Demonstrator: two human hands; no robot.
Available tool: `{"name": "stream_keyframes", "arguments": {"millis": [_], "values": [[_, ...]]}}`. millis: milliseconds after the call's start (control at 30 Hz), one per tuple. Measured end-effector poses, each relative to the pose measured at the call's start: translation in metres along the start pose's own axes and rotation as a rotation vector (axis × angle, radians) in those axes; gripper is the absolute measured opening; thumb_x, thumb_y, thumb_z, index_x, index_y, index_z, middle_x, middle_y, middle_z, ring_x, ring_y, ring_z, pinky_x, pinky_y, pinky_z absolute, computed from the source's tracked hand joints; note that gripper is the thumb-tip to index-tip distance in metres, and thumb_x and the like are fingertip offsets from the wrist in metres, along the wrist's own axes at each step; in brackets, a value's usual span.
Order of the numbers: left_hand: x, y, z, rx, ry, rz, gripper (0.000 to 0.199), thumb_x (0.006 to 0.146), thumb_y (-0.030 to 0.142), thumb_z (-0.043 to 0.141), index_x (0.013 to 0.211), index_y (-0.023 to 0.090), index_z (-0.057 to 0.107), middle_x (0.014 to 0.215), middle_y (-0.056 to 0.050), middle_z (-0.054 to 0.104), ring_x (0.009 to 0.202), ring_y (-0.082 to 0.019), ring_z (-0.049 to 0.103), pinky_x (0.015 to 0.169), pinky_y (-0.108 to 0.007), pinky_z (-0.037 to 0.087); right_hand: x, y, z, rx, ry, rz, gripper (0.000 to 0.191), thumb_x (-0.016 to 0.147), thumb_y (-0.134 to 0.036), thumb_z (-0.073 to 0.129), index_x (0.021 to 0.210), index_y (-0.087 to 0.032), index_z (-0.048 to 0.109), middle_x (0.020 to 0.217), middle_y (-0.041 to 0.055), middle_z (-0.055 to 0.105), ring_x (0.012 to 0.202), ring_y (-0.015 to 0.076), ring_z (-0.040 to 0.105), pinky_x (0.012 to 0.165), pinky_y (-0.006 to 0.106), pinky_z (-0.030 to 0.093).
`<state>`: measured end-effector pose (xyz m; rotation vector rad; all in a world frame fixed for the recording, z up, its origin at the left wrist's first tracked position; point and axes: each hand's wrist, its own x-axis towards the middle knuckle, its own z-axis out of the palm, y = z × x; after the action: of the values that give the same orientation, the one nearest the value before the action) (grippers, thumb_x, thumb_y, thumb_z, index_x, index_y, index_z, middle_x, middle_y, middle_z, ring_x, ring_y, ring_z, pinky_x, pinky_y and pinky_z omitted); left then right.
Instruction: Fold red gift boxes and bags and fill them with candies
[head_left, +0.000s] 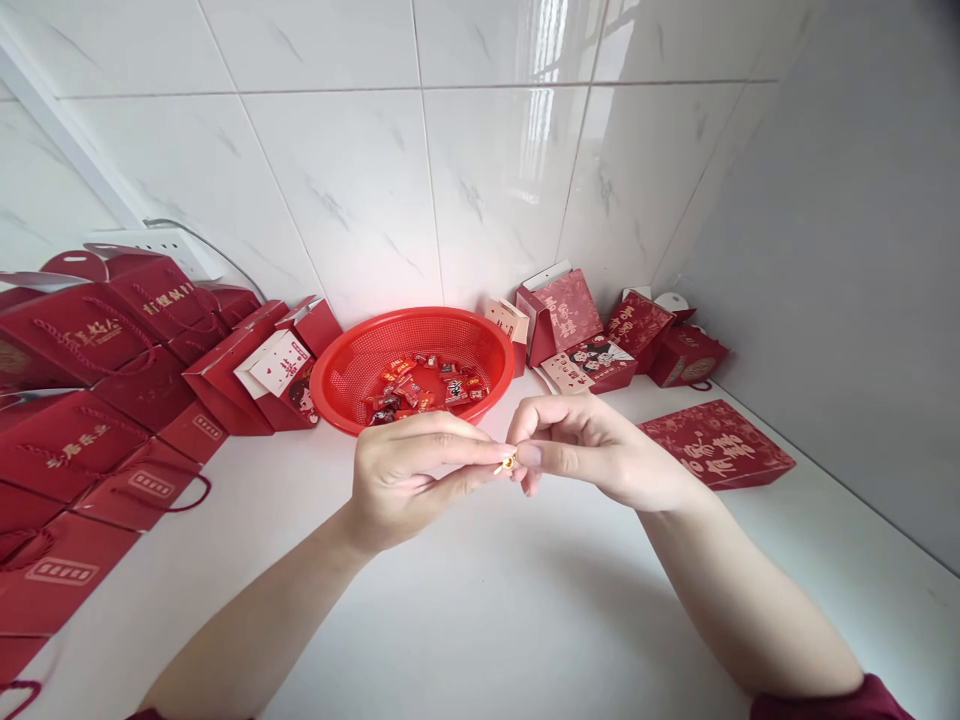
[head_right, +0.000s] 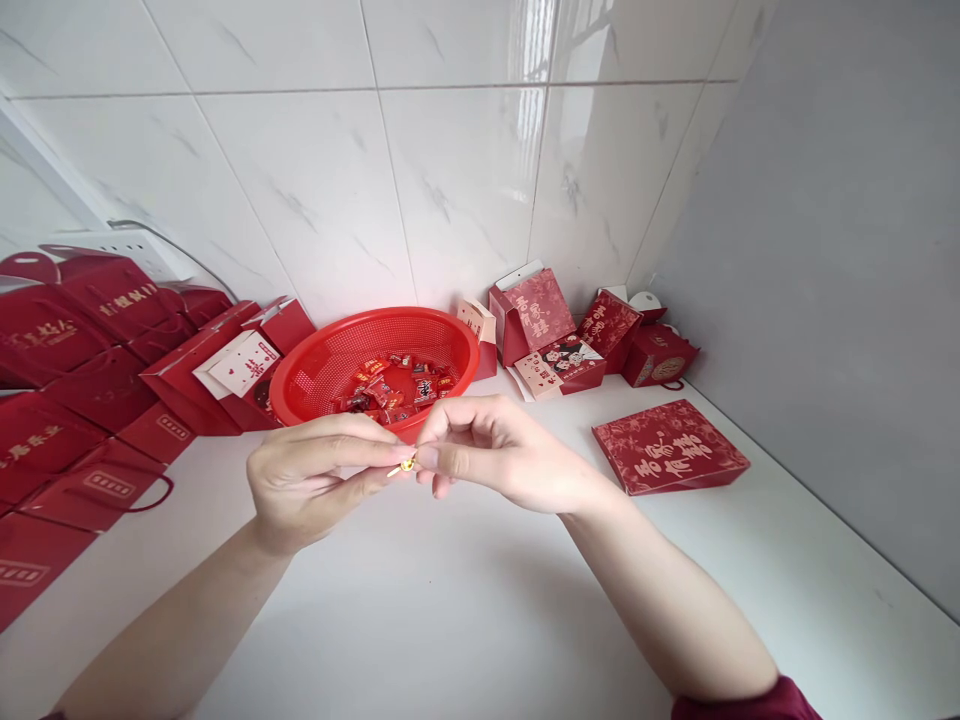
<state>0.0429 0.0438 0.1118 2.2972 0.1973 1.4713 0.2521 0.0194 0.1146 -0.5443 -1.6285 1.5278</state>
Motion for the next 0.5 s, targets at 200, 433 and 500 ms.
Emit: {"name": "stream_keyframes", "arguments": {"millis": [200, 433, 500], "values": [[-0.0018, -0.0014, 0.0026, 0.014, 0.034, -0.023, 0.038, 0.078, 0.0, 0.072, 0.107, 0.023, 0.077, 0.087, -0.004, 0.077, 0.072, -0.014, 0.072, 0.061, -0.021, 0.06, -0.0002, -0.0019, 0.0022, -0.044, 0.043, -0.048, 0.01, 0.091, -0.024, 0.069, 0.086, -0.015, 0.068, 0.081, 0.0024, 0.068, 0.07, 0.0109, 0.063, 0.069, 0.025, 0.054], [-0.0005, -0.0012, 0.0034, 0.063, 0.059, 0.013, 0.036, 0.077, -0.003, 0.072, 0.105, 0.02, 0.076, 0.084, -0.003, 0.076, 0.071, -0.012, 0.071, 0.065, -0.021, 0.06, -0.0007, -0.0014, 0.0017, -0.054, 0.05, -0.041, 0.012, 0.093, -0.025, 0.065, 0.088, -0.015, 0.069, 0.085, 0.0037, 0.069, 0.07, 0.0111, 0.063, 0.069, 0.026, 0.053], [0.0, -0.0017, 0.0031, 0.085, 0.054, 0.044, 0.035, 0.077, -0.003, 0.072, 0.104, 0.019, 0.075, 0.084, -0.003, 0.076, 0.07, -0.012, 0.071, 0.063, -0.021, 0.06, -0.0012, -0.0012, 0.0017, -0.082, 0.062, -0.045, 0.012, 0.093, -0.025, 0.066, 0.087, -0.015, 0.069, 0.083, 0.0028, 0.068, 0.07, 0.0113, 0.063, 0.07, 0.026, 0.051]]}}
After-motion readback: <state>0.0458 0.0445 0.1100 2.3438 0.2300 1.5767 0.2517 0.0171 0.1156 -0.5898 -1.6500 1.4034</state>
